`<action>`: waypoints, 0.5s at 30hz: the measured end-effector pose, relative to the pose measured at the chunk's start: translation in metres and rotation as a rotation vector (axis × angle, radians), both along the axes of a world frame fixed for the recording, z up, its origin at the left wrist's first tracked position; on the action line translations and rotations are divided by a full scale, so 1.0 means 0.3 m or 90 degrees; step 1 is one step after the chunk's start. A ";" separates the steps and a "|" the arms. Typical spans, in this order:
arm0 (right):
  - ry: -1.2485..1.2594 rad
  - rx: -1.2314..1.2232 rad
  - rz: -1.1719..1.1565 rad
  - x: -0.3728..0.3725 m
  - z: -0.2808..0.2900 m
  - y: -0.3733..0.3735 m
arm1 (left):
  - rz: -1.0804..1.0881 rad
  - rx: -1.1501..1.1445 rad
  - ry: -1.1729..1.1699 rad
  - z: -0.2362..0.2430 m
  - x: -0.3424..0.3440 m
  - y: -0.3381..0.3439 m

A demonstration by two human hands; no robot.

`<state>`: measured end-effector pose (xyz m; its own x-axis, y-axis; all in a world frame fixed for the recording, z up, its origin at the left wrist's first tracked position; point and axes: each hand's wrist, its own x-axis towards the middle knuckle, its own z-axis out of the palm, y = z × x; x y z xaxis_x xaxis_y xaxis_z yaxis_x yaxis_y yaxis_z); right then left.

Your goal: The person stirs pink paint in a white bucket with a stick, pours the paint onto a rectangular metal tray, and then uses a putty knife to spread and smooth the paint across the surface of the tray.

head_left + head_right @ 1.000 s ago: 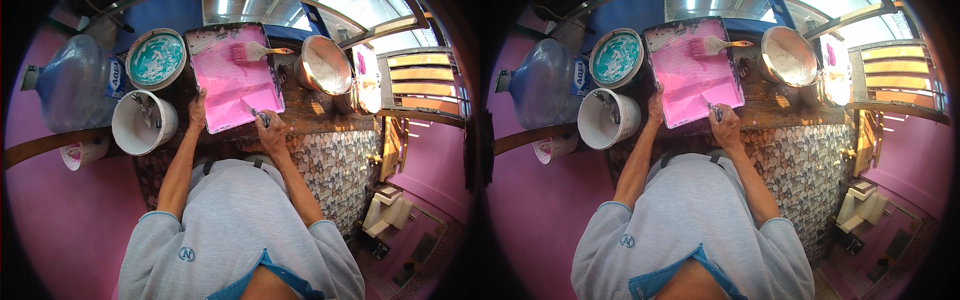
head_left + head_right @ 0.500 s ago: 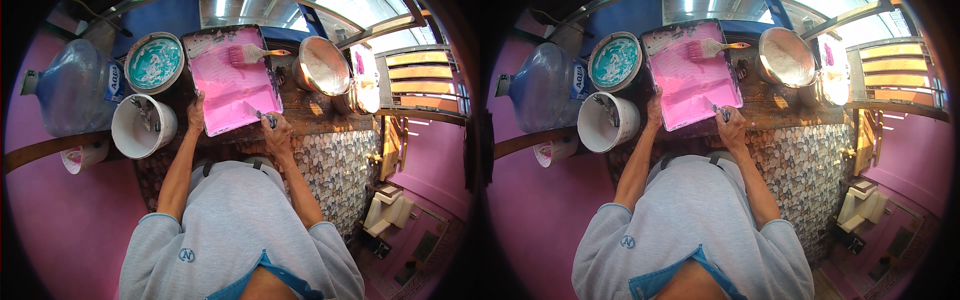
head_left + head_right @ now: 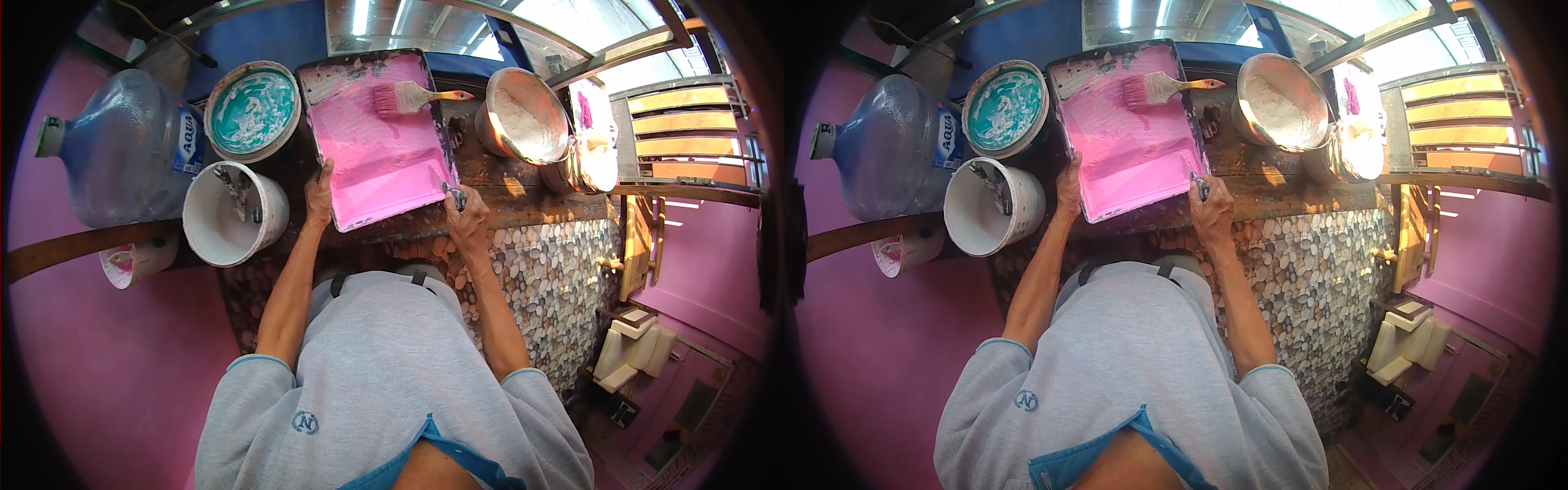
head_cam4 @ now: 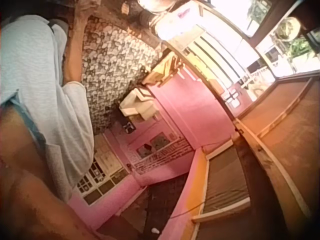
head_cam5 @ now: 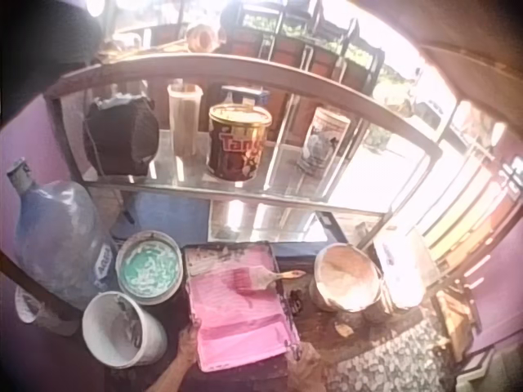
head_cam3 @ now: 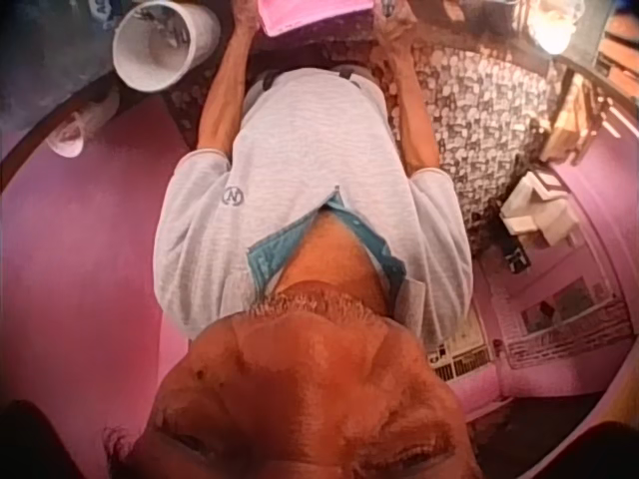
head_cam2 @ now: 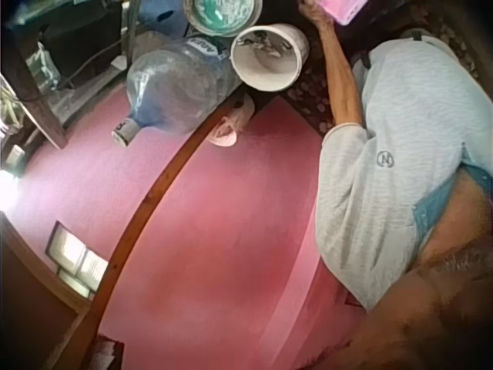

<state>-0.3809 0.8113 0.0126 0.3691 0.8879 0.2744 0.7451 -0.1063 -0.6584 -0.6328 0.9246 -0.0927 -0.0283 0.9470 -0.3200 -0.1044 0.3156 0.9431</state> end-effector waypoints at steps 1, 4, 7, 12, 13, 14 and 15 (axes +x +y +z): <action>-0.006 -0.009 0.017 -0.003 -0.005 -0.004 | 0.001 0.001 -0.001 -0.009 -0.004 0.001; 0.013 -0.012 0.031 -0.001 0.002 -0.013 | -0.013 -0.039 -0.006 -0.021 -0.013 0.000; 0.008 0.000 0.016 0.013 0.006 -0.006 | -0.002 -0.026 -0.029 -0.006 -0.008 -0.012; -0.047 -0.001 0.019 0.033 -0.015 0.000 | -0.019 -0.032 -0.007 -0.029 -0.019 -0.004; -0.019 -0.017 0.028 0.031 -0.007 -0.006 | -0.017 -0.033 -0.007 -0.038 -0.018 -0.006; 0.010 -0.033 0.037 0.028 -0.001 -0.009 | -0.011 -0.027 -0.014 -0.047 -0.018 -0.007; 0.010 -0.034 0.038 0.025 0.003 -0.007 | -0.005 -0.022 -0.021 -0.056 -0.020 -0.010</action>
<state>-0.3734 0.8091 0.0133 0.3184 0.9219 0.2206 0.7407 -0.0968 -0.6648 -0.6387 0.9217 -0.1093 -0.0100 0.9357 -0.3527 -0.1324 0.3483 0.9280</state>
